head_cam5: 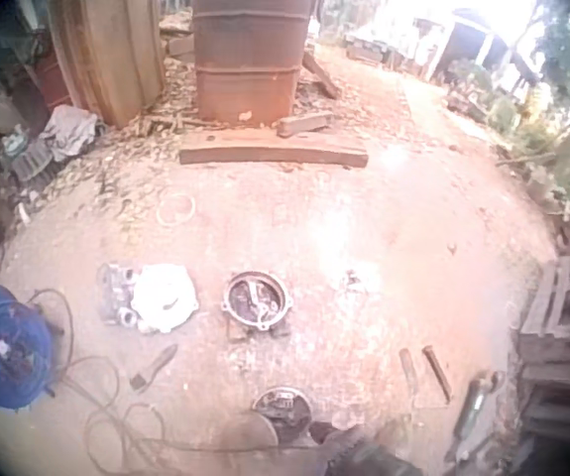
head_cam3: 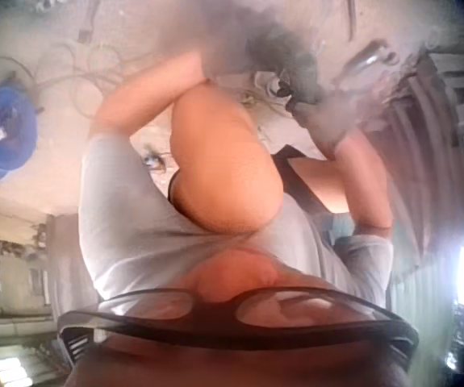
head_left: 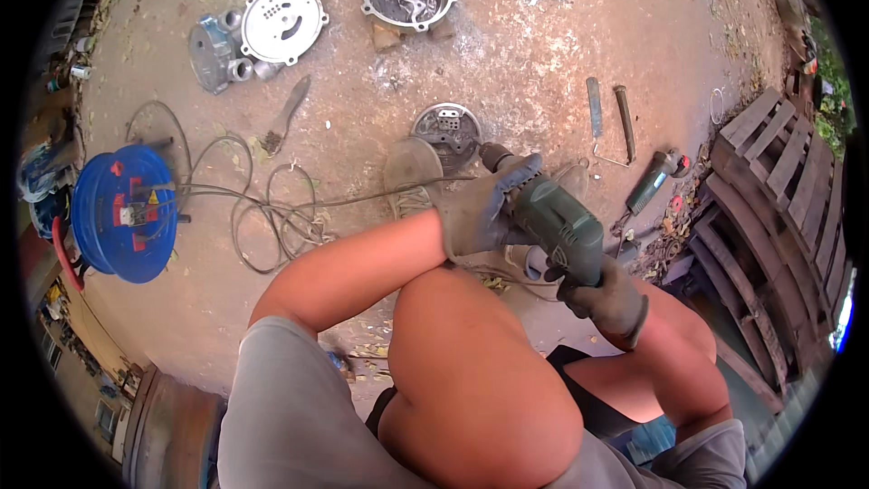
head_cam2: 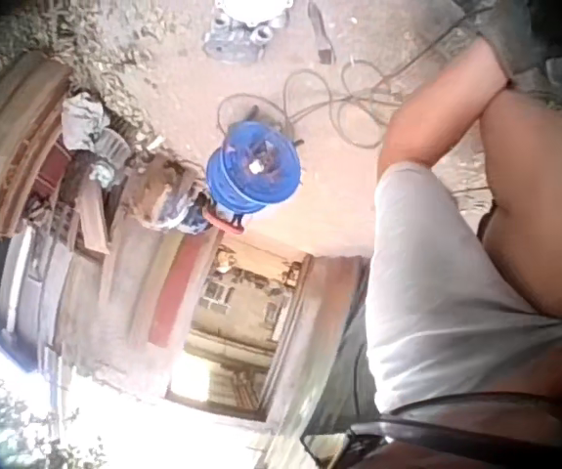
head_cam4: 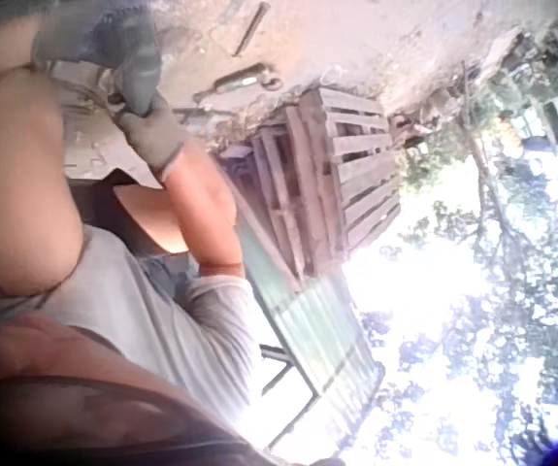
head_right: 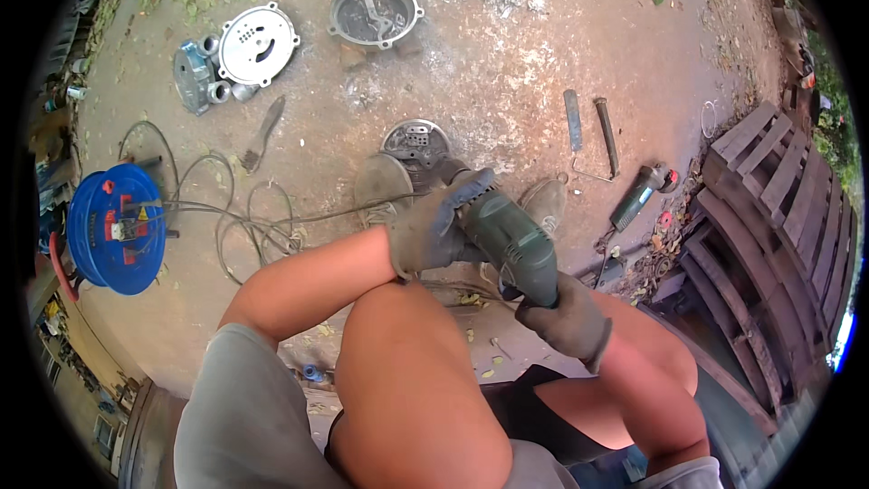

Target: The person cleans a circular metal part by hand with a brush and then uses a power drill with a wire brush attachment to scrub the surface. They also use a screwdriver to scrape residue from the part.

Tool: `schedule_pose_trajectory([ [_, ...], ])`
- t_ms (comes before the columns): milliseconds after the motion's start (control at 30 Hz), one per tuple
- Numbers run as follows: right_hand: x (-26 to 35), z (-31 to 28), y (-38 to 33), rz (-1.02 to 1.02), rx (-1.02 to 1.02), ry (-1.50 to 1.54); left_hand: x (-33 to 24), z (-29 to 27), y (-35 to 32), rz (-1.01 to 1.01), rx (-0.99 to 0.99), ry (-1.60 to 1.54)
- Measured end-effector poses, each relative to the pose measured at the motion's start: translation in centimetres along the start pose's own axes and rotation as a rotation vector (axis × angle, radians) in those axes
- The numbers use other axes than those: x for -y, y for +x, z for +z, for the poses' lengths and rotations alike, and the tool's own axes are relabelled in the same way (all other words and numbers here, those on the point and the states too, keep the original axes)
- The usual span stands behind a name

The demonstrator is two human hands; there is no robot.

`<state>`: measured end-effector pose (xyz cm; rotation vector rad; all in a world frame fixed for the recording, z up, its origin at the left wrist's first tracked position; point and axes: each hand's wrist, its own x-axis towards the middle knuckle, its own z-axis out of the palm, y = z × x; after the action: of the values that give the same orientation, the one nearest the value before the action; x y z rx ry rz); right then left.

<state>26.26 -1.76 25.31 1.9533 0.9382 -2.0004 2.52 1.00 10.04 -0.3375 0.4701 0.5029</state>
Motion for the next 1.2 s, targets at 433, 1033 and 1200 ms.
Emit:
schedule_pose_trajectory([
  [433,6.0,6.8,5.5,-0.339,-0.158,-0.377,-1.5,-6.2,-1.2,0.219,0.002,-0.233],
  [1033,6.1,7.6,8.3,-0.307,-0.215,-0.426,-2.3,-7.0,0.1,0.189,-0.156,-0.308],
  [1200,7.0,7.8,8.2,-0.233,-0.189,-0.398,-2.2,-8.0,0.2,0.199,-0.073,-0.311],
])
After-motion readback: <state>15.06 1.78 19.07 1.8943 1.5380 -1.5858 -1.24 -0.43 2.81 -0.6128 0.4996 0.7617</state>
